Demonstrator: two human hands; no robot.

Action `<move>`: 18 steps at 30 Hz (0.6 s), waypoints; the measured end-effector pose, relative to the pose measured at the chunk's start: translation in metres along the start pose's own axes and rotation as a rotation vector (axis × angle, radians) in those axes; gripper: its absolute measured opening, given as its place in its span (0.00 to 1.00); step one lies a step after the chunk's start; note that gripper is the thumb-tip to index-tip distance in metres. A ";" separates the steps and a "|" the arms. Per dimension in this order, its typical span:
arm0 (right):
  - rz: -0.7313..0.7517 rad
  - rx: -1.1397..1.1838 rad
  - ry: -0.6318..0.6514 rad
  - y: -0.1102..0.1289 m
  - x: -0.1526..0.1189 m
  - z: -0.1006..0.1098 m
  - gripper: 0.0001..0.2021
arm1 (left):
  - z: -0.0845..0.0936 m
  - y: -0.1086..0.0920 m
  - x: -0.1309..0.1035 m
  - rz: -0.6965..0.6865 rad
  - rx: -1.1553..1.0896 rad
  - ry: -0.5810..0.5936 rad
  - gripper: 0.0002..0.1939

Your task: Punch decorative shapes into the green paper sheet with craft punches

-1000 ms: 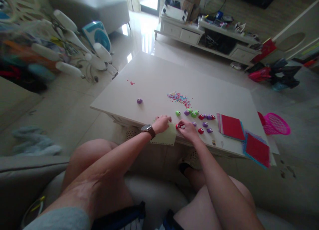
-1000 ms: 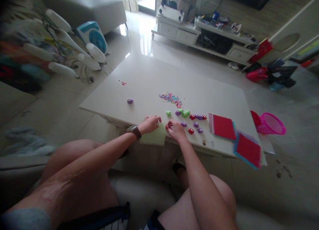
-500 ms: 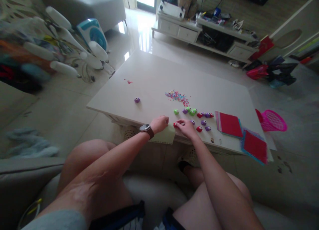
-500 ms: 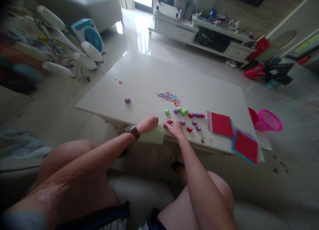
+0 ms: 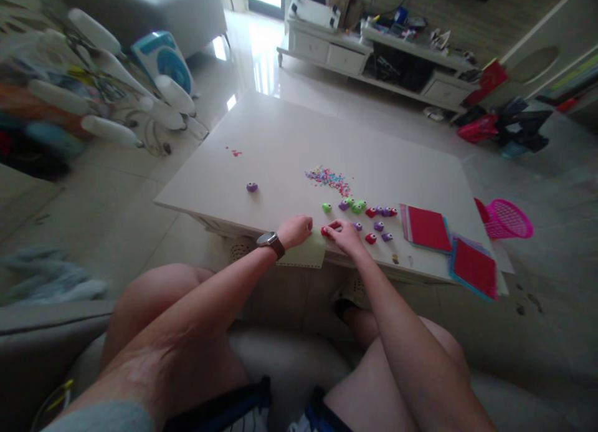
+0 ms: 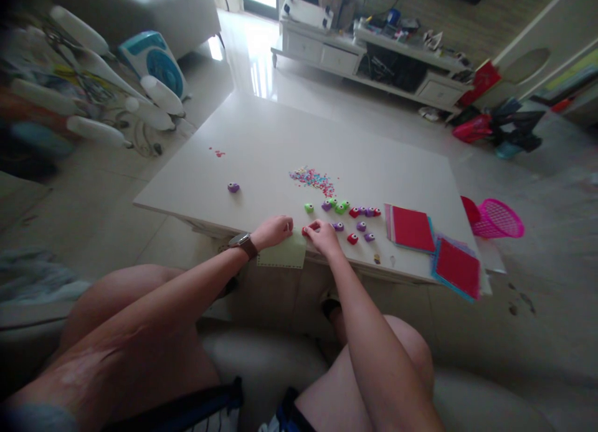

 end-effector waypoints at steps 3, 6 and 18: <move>-0.016 0.009 0.017 -0.002 0.003 -0.002 0.05 | 0.002 -0.002 0.000 0.019 0.012 0.003 0.11; -0.040 -0.002 0.025 -0.003 0.006 -0.002 0.07 | 0.003 -0.004 0.002 0.050 0.024 0.016 0.24; -0.173 -0.199 0.065 0.002 0.027 -0.002 0.15 | -0.011 -0.005 0.016 0.164 0.119 0.035 0.39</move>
Point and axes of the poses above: each hand's wrist, its own x-axis towards the middle knuckle, its own z-axis out of the back of the hand, y = z × x, the point moved 7 cm from there along x, towards the middle knuckle, and after that the axes turned 6 degrees about -z, right-handed, at the moved point
